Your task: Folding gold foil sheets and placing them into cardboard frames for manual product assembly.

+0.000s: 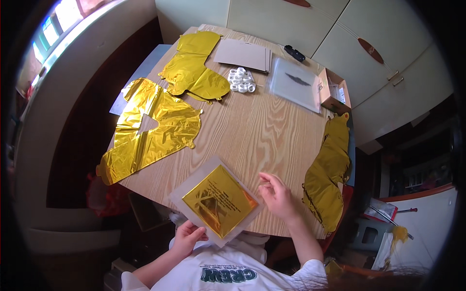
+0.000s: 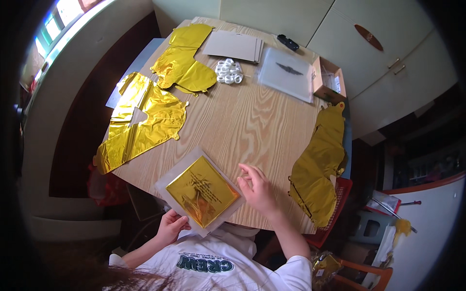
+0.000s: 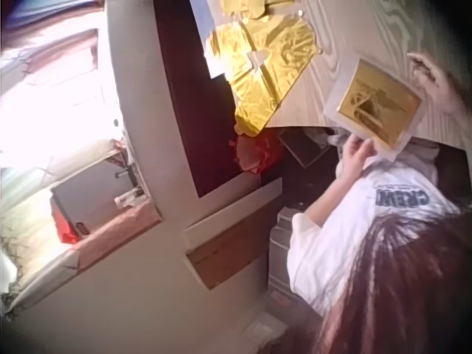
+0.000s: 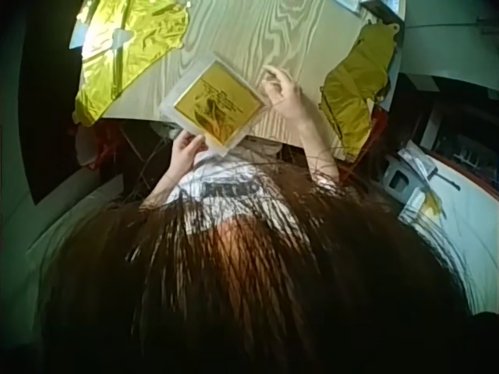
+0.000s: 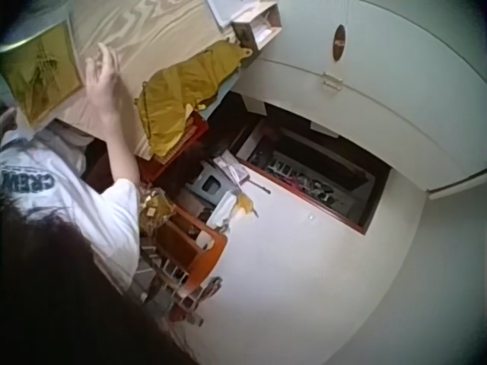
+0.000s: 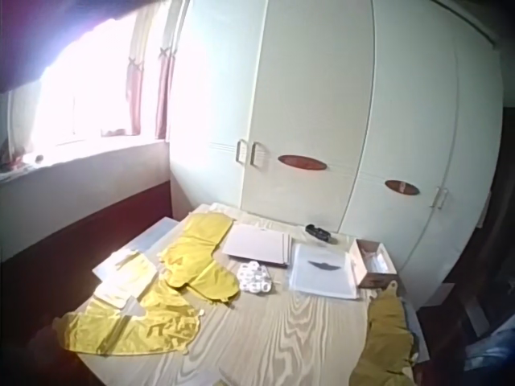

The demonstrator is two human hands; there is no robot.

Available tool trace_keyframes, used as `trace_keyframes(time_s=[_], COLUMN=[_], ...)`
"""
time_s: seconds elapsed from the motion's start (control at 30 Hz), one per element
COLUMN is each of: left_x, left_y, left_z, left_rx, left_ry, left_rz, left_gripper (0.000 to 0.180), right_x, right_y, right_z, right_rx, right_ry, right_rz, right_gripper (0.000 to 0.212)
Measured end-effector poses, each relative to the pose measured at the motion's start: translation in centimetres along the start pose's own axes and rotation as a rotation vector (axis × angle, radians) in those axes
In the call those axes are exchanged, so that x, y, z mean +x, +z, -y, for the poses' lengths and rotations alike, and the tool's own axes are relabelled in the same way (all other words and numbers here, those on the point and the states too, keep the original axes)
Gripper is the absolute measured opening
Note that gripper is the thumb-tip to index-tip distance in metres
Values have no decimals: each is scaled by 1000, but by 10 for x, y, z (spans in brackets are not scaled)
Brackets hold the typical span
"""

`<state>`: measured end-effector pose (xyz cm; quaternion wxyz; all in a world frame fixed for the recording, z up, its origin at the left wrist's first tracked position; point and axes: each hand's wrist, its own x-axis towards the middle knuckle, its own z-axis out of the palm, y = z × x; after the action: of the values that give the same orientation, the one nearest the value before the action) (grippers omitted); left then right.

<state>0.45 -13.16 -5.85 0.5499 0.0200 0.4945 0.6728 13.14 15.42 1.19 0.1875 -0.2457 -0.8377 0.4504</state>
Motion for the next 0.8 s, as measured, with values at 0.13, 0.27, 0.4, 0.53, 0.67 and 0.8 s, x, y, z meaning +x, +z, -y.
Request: trace_keyframes(time_s=[0.13,0.27,0.4,0.53,0.67,0.8], left_x=[3,1,1,1,2,1], left_y=[-7,-11,-16,-8,-10,-14], left_z=[1,-2,-4,-5,-2,-1], left_rx=[29,33,-6,-155,-152,-115], left_ry=[45,54,54,29,49,85], left_rz=[42,63,125,104,82,76], left_gripper=[26,28,32,37,38,38], right_x=[18,23,22,20,18,12], right_y=[5,2,-1,-4,-6,-1], right_z=[-25,-23,-23,-24,-21,-27], right_rx=[748,999,1023,1054,1216,1171], right_ry=[415,592,605,640,688,610], right_rz=[305,502,515,535,539,543], right_gripper=[40,31,23,25,28,32])
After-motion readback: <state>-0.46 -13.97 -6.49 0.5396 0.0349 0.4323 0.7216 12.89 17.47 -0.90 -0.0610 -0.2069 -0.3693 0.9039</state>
